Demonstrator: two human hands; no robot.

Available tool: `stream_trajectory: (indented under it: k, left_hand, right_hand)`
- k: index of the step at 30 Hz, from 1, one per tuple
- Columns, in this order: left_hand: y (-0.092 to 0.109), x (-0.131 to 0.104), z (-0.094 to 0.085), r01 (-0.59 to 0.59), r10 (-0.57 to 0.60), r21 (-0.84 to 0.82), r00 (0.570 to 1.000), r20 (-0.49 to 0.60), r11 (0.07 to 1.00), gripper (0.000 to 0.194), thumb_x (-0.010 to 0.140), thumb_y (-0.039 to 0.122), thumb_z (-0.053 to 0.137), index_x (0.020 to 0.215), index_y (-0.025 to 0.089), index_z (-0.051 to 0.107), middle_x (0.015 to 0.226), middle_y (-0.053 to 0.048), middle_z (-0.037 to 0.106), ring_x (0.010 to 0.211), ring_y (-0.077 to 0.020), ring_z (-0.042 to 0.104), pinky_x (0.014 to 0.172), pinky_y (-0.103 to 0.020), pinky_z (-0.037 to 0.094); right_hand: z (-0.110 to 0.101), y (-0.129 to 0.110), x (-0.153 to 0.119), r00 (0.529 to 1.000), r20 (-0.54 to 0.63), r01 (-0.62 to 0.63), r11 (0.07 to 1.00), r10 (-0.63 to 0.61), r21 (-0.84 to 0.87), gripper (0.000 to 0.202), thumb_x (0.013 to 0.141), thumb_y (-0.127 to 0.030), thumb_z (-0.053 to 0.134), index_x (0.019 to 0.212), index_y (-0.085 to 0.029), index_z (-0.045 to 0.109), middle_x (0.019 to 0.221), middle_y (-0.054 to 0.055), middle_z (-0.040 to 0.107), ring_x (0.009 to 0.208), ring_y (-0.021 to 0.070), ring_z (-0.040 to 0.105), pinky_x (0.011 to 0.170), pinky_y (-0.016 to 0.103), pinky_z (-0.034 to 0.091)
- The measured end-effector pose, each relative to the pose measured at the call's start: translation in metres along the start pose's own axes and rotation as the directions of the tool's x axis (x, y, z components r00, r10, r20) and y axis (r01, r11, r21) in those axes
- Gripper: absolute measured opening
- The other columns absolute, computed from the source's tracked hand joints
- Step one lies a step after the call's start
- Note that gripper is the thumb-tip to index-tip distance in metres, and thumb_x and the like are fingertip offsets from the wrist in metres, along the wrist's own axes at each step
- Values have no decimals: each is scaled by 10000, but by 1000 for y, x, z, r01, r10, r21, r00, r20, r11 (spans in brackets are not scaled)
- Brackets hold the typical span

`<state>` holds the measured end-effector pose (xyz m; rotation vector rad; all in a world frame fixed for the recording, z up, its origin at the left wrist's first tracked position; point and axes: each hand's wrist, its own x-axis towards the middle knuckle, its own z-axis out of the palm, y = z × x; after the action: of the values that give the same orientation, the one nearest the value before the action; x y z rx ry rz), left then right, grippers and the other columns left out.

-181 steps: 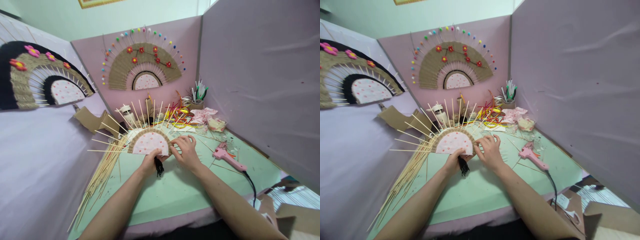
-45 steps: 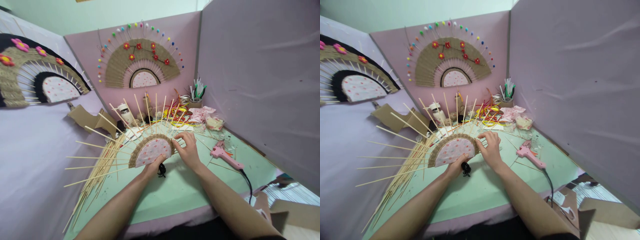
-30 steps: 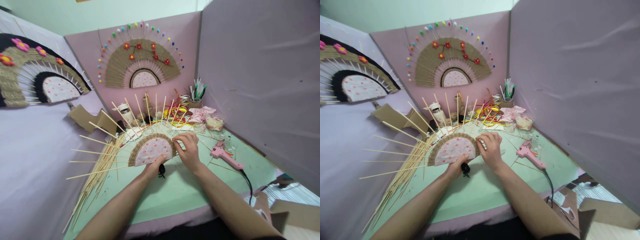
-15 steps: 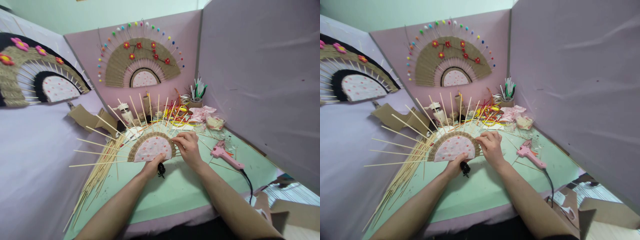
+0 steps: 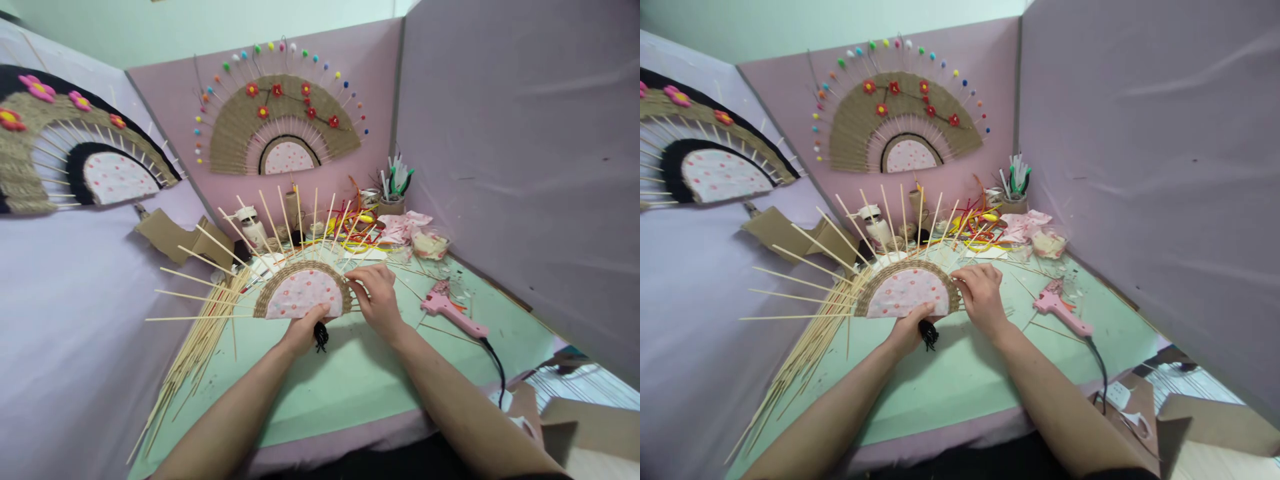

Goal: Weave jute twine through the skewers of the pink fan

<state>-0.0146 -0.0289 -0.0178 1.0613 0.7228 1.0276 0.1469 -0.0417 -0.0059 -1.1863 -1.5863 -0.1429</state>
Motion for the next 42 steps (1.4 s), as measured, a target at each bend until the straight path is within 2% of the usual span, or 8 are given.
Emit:
stream_trajectory:
  k: [4,8,14,18,25,29,33,42]
  left_hand:
    - [3,0,0,-42,42,-17,999,-5,999,349,670,307,672,989,165,652,1012,-87,673,970,-235,604,817,-335,482]
    - [2,1,-4,-23,23,-1,1000,-9,1000,383,667,316,679,1013,157,644,993,-94,679,959,-241,610,829,-349,481]
    - [2,1,-5,-13,13,-39,1000,-22,999,387,673,286,675,1034,156,632,979,-93,683,949,-240,613,818,-357,489]
    - [5,0,-2,-2,-1,-82,1000,-30,997,385,673,261,670,1042,160,624,977,-87,683,944,-236,616,806,-354,496]
    - [6,2,0,-12,4,-118,998,-70,993,393,676,237,666,1057,164,603,990,-85,679,910,-224,626,773,-343,508]
    - [7,3,1,-15,6,-139,998,-67,990,395,688,233,652,1072,168,587,1042,-88,662,946,-224,614,763,-335,509]
    - [8,4,1,-12,3,-142,998,-63,990,401,680,247,653,1065,163,584,1067,-97,652,976,-234,603,758,-331,509]
    - [11,3,4,-5,-6,-114,995,-101,993,335,660,270,651,976,170,604,1059,-93,657,982,-234,603,749,-335,512]
  right_hand:
    - [2,-4,-3,1000,-8,-16,999,17,46,132,844,-195,525,953,-240,585,863,7,655,864,183,508,839,364,300]
    - [2,-7,-3,997,-40,-68,992,73,107,146,820,-227,561,965,-234,567,844,10,640,880,189,509,835,359,329]
    - [0,-6,-5,987,-155,-35,998,41,45,171,814,-195,548,967,-244,604,905,36,583,893,191,500,830,363,350]
    - [2,-5,-6,997,-75,29,998,-32,-47,227,812,-156,527,965,-278,643,935,34,574,915,197,468,834,367,331]
    - [2,-6,-5,998,-50,-37,978,27,-207,268,801,-160,520,1019,-269,633,1011,58,555,986,232,417,845,393,307]
    - [3,-4,-6,999,-35,-22,983,16,-183,315,799,-152,511,1074,-271,611,1037,61,534,981,223,419,843,383,320]
    - [4,-3,-6,999,43,40,987,-33,-157,326,789,-135,517,1067,-274,617,1056,59,532,1001,226,410,862,386,320]
    - [5,-3,-5,999,13,-29,987,31,-156,328,798,-140,512,1082,-270,614,1043,62,556,987,237,422,837,408,350]
